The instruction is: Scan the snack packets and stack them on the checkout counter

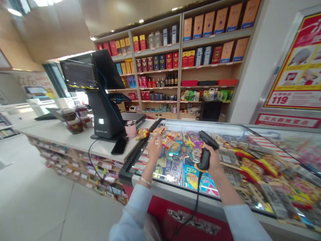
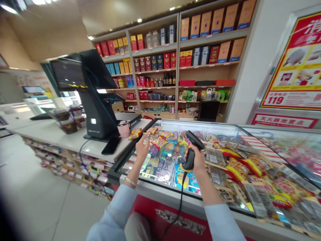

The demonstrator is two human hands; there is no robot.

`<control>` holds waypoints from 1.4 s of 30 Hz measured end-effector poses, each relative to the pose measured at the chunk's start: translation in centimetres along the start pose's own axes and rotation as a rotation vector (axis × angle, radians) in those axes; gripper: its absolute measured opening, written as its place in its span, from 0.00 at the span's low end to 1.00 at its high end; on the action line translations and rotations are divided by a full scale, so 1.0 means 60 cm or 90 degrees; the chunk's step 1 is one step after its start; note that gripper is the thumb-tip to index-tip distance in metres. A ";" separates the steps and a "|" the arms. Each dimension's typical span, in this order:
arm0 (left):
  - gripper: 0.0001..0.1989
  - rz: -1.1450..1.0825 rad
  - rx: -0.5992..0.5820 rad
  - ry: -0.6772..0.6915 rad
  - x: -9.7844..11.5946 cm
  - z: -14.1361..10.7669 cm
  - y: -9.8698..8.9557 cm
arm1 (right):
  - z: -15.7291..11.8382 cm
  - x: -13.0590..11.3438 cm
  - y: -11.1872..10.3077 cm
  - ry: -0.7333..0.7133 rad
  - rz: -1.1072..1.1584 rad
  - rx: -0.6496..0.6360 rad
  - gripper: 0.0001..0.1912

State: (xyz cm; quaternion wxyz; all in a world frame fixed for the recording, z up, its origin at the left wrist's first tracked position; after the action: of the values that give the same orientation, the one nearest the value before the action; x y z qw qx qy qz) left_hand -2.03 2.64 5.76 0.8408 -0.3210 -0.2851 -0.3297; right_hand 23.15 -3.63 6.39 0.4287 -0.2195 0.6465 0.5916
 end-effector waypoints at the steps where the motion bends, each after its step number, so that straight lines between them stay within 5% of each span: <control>1: 0.18 0.003 0.001 -0.007 -0.015 0.009 -0.002 | 0.004 0.013 0.017 0.018 -0.005 -0.010 0.15; 9: 0.18 0.037 -0.028 -0.072 -0.138 0.076 0.009 | 0.038 0.112 0.111 0.063 -0.051 -0.098 0.15; 17: 0.21 0.155 -0.103 -0.030 -0.202 0.081 0.052 | 0.044 0.189 0.130 0.079 -0.104 -0.128 0.17; 28: 0.18 0.334 -0.227 0.062 -0.211 0.083 0.072 | 0.049 0.207 0.123 0.136 -0.113 -0.121 0.16; 35: 0.17 0.409 -0.172 -0.027 -0.186 0.083 0.055 | 0.045 0.199 0.121 0.138 -0.115 -0.113 0.13; 42: 0.39 0.467 -0.110 -0.062 -0.188 0.074 0.075 | 0.042 0.197 0.124 0.143 -0.106 -0.111 0.13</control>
State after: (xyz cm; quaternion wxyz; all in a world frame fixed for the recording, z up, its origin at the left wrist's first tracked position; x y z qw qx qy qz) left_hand -6.89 12.68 -0.79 0.8582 -0.4869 -0.1622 -0.0138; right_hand 11.68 2.94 1.21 0.3809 -0.3736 0.6160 0.5796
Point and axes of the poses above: each hand's wrist, its own z-axis towards the middle knuckle, its own y-axis out of the palm, x = y × z, the point moved 1 cm from there along z, towards the middle knuckle, and after that the axes turned 2 degrees about -z, right-handed, at the moved point
